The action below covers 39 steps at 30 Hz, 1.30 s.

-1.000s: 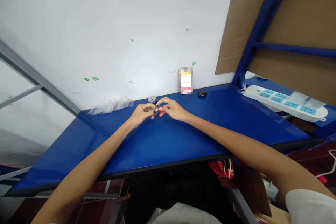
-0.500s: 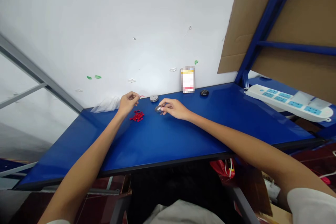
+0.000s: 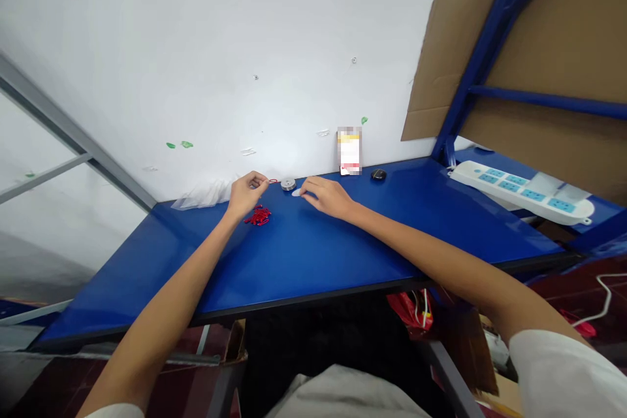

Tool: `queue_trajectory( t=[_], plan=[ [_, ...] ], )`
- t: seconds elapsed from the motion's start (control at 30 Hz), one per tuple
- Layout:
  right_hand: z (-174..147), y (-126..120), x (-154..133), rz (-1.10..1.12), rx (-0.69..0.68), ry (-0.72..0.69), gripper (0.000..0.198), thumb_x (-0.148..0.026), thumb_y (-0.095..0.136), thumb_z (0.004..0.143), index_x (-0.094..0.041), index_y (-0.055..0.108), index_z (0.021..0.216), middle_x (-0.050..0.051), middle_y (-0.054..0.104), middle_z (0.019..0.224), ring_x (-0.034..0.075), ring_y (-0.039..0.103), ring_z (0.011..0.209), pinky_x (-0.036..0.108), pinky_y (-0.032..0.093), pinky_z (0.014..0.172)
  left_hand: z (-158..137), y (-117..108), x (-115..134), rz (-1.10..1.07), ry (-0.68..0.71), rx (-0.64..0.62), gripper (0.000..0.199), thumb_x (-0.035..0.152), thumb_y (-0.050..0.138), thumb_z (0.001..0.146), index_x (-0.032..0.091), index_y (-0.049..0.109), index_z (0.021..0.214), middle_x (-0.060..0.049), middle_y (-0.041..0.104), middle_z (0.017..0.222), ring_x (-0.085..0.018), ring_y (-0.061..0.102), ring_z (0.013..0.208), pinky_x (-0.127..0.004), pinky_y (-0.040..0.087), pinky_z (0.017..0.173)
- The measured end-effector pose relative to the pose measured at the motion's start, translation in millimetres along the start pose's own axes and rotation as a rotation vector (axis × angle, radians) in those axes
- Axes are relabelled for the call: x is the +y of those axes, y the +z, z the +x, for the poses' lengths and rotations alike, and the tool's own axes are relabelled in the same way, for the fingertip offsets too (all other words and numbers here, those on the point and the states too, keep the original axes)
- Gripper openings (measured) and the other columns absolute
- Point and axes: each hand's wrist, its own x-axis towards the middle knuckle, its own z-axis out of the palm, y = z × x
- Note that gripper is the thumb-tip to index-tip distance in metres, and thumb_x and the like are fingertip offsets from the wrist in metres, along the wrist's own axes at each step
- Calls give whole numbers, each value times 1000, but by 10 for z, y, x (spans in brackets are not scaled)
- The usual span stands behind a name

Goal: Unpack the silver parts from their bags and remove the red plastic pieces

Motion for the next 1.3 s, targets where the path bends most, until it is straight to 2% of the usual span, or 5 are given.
queue_trajectory(
  t=[0.17, 0.43, 0.93, 1.1, 1.3],
  plan=[
    [397, 162, 239, -268, -54, -108, 19, -20, 54, 108, -21, 73, 111, 11, 72, 110, 26, 64, 102, 36, 49, 87, 67, -216, 51, 135, -4, -195, 10, 28, 63, 80, 19, 68, 80, -1, 69, 76, -16, 59, 72, -28, 44, 68],
    [700, 508, 377, -334, -286, -17, 28, -14, 49, 109, -17, 76, 116, 12, 73, 115, 25, 63, 106, 33, 46, 86, 171, -707, -91, 112, -173, -1008, 21, 42, 69, 80, 21, 71, 78, 0, 61, 66, -15, 52, 59, -28, 39, 59],
    [674, 388, 372, -238, -313, -125, 31, -27, 57, 106, -12, 73, 128, 18, 71, 122, 31, 61, 115, 43, 48, 105, 228, -701, -190, 335, -17, -722, 25, 42, 60, 86, 20, 71, 81, -2, 76, 81, -17, 65, 73, -28, 45, 70],
    [422, 154, 332, -250, -129, 28, 30, -29, 52, 108, -14, 72, 125, 17, 73, 120, 30, 63, 116, 41, 49, 103, 197, -605, -202, 438, 8, -666, 22, 38, 60, 86, 20, 71, 82, -3, 75, 78, -19, 66, 72, -30, 43, 68],
    [131, -116, 476, -267, -261, 359, 31, -33, 53, 107, -18, 81, 106, 9, 80, 95, 24, 71, 86, 31, 47, 75, 121, -416, -134, 516, 62, -630, 20, 32, 58, 90, 20, 71, 81, -4, 72, 76, -19, 64, 69, -31, 41, 66]
  ],
)
